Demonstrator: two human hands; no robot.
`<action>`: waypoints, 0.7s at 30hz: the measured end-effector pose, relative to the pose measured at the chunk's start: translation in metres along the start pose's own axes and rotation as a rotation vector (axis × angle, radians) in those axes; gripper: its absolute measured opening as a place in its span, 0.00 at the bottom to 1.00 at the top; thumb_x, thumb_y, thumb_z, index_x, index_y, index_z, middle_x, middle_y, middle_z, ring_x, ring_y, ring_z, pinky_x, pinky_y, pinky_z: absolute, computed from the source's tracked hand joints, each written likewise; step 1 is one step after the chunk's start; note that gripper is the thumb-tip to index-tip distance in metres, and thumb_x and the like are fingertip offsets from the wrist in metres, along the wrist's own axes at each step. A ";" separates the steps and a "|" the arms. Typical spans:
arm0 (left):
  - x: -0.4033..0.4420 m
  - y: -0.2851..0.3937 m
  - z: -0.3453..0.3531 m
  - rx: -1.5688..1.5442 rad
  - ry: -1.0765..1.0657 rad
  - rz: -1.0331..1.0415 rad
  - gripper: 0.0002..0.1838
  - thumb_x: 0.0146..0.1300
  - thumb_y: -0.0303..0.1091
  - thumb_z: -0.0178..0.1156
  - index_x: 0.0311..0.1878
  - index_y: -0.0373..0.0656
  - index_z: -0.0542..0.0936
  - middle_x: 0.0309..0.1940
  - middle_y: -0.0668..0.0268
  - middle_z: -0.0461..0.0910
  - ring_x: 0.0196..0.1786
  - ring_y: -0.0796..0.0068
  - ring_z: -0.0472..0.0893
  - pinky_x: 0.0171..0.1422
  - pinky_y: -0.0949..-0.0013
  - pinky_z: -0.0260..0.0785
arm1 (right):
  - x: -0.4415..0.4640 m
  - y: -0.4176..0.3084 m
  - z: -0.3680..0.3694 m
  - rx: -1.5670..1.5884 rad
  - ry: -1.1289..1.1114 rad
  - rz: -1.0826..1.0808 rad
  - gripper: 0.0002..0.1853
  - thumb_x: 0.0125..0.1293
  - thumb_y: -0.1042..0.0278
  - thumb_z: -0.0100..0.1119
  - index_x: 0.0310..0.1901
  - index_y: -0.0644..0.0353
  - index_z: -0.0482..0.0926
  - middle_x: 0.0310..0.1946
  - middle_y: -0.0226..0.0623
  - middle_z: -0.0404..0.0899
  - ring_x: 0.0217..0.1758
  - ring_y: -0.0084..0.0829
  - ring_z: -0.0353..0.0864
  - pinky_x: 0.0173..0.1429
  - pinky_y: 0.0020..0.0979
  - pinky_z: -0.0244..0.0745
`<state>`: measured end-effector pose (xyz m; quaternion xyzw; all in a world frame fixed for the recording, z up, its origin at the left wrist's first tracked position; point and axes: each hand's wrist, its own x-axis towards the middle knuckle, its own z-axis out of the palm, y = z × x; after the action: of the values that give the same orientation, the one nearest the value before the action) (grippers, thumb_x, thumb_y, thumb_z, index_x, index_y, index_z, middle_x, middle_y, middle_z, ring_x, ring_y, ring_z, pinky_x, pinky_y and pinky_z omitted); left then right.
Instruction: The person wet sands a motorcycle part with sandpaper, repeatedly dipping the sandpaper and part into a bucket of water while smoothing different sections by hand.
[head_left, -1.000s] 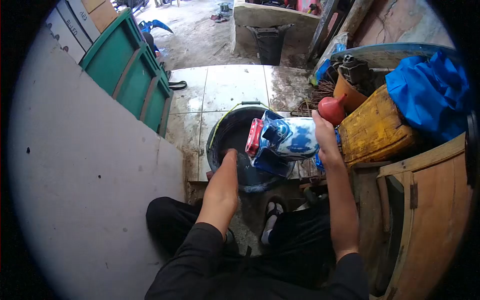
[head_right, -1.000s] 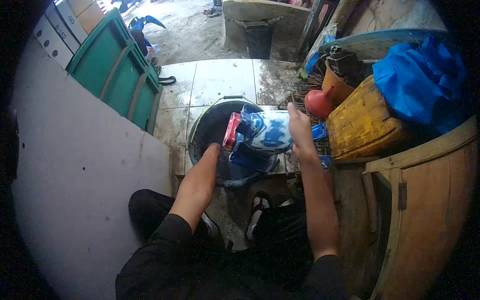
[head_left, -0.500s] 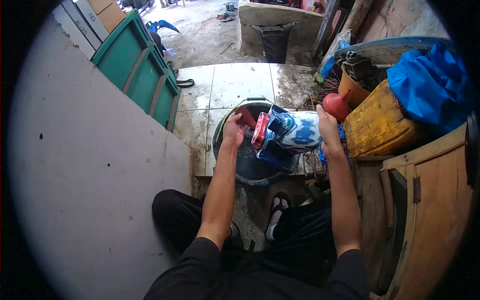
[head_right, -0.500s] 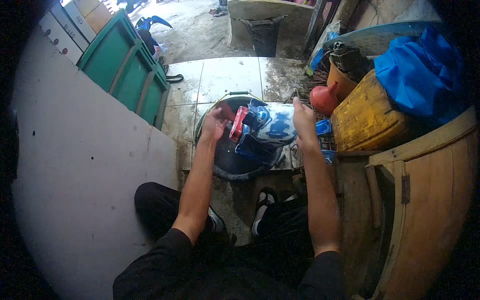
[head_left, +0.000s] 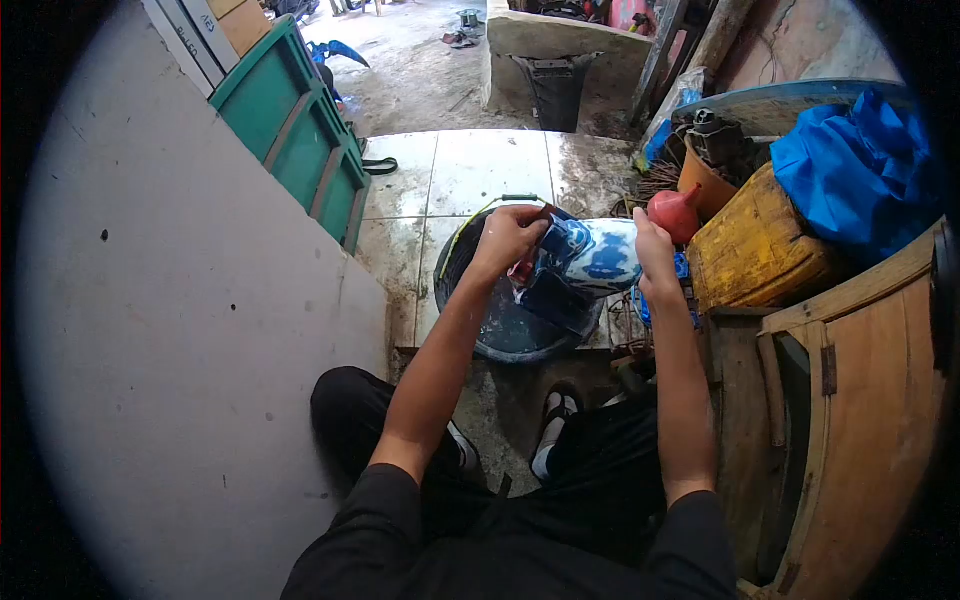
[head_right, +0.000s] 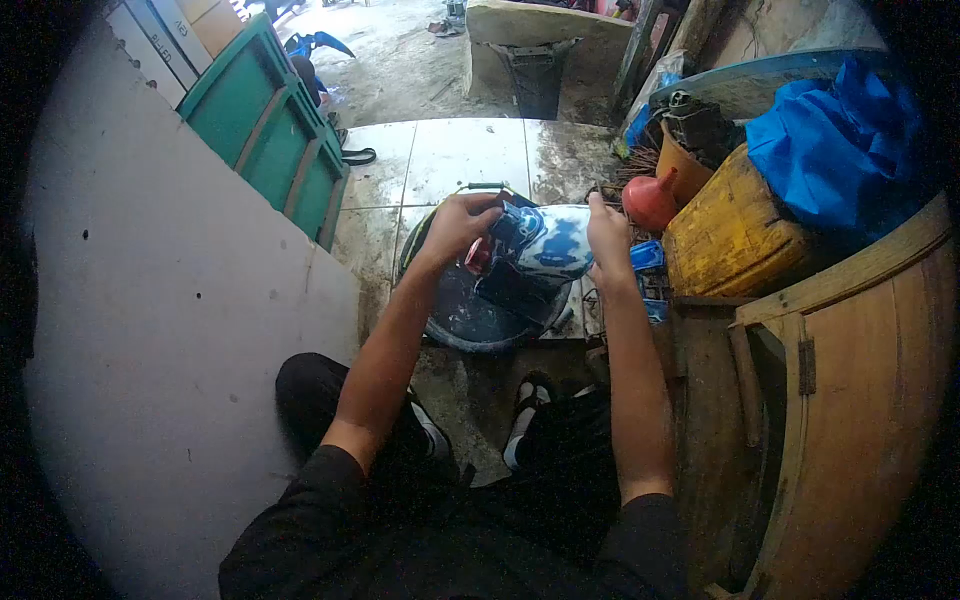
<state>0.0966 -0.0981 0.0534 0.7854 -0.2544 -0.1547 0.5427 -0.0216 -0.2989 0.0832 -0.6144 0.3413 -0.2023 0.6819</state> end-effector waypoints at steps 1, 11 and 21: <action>0.007 -0.005 0.003 0.015 0.018 0.053 0.18 0.63 0.37 0.65 0.52 0.35 0.84 0.40 0.58 0.88 0.39 0.72 0.85 0.45 0.68 0.77 | 0.000 0.001 -0.001 -0.002 0.000 0.002 0.23 0.77 0.54 0.49 0.42 0.71 0.81 0.33 0.35 0.82 0.34 0.26 0.80 0.39 0.31 0.75; 0.050 -0.145 0.013 -0.044 0.617 -0.228 0.14 0.63 0.36 0.60 0.40 0.33 0.83 0.26 0.57 0.83 0.21 0.69 0.81 0.28 0.62 0.75 | 0.008 0.005 -0.003 -0.054 0.022 -0.012 0.22 0.76 0.53 0.51 0.40 0.68 0.82 0.32 0.32 0.80 0.34 0.23 0.76 0.40 0.30 0.72; 0.014 -0.309 0.084 0.283 -0.076 -1.043 0.17 0.64 0.34 0.53 0.52 0.38 0.82 0.50 0.47 0.83 0.53 0.52 0.84 0.59 0.50 0.76 | -0.007 -0.012 0.002 -0.114 0.026 -0.027 0.22 0.75 0.53 0.52 0.42 0.69 0.81 0.34 0.31 0.79 0.37 0.23 0.75 0.44 0.30 0.72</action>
<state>0.1357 -0.0844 -0.2642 0.8667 0.1315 -0.3962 0.2731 -0.0237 -0.2945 0.0968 -0.6543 0.3526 -0.1996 0.6386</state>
